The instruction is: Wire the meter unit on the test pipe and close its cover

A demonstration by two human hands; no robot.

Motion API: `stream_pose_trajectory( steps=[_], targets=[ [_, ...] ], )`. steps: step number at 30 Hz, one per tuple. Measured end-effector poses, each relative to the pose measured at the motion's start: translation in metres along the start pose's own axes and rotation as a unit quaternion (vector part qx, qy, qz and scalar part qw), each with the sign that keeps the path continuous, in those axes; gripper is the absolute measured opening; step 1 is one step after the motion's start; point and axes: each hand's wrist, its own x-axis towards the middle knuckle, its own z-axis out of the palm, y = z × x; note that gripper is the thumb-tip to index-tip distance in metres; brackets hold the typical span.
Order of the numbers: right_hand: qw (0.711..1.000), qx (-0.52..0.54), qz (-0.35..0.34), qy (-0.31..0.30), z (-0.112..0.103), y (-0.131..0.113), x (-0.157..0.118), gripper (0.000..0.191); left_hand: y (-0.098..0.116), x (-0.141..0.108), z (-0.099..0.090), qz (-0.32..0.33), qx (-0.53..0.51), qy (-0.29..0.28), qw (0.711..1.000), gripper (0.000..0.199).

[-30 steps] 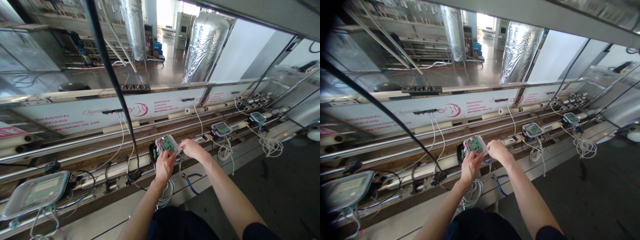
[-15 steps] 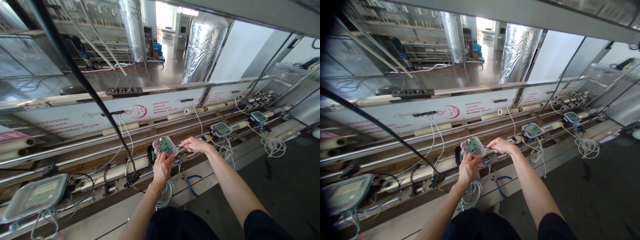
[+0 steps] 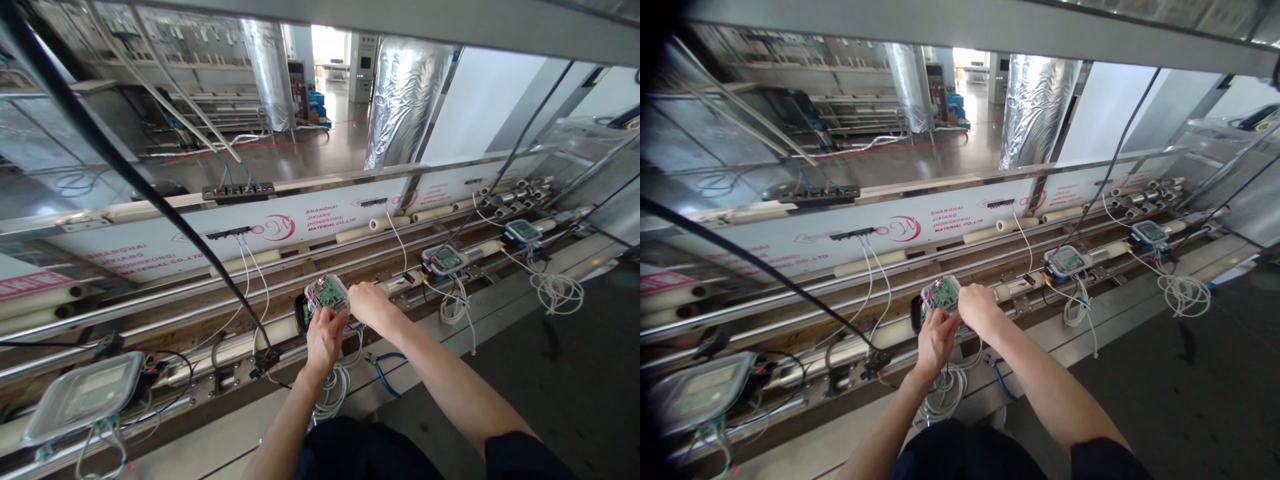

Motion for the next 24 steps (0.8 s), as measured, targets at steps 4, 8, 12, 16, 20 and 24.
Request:
stream_pose_trajectory(
  steps=[4, 8, 12, 16, 20, 24],
  targets=[
    [0.996, 0.066, -0.05, -0.02, -0.009, 0.016, 0.001, 0.029, -0.001, -0.001, -0.002, 0.007, -0.007, -0.002, 1.0, 0.026],
    [0.984, 0.15, -0.082, -0.054, -0.012, 0.051, -0.002, 0.038, -0.002, -0.003, -0.002, 0.013, -0.014, 0.0, 1.0, 0.025],
    [0.963, 0.242, -0.085, -0.077, 0.003, 0.069, -0.005, 0.045, -0.003, -0.004, -0.001, 0.012, -0.016, 0.0, 1.0, 0.026],
    [0.945, 0.3, -0.092, -0.096, 0.019, 0.083, -0.004, 0.05, -0.003, -0.002, 0.0, 0.016, -0.015, -0.001, 1.0, 0.026],
    [0.944, 0.299, -0.105, -0.088, 0.025, 0.094, 0.002, 0.05, -0.003, -0.001, -0.002, 0.023, -0.014, -0.003, 1.0, 0.026],
    [0.962, 0.241, -0.129, -0.03, 0.022, 0.086, -0.003, 0.043, -0.003, -0.001, -0.003, 0.026, -0.013, -0.002, 1.0, 0.026]
  ],
)
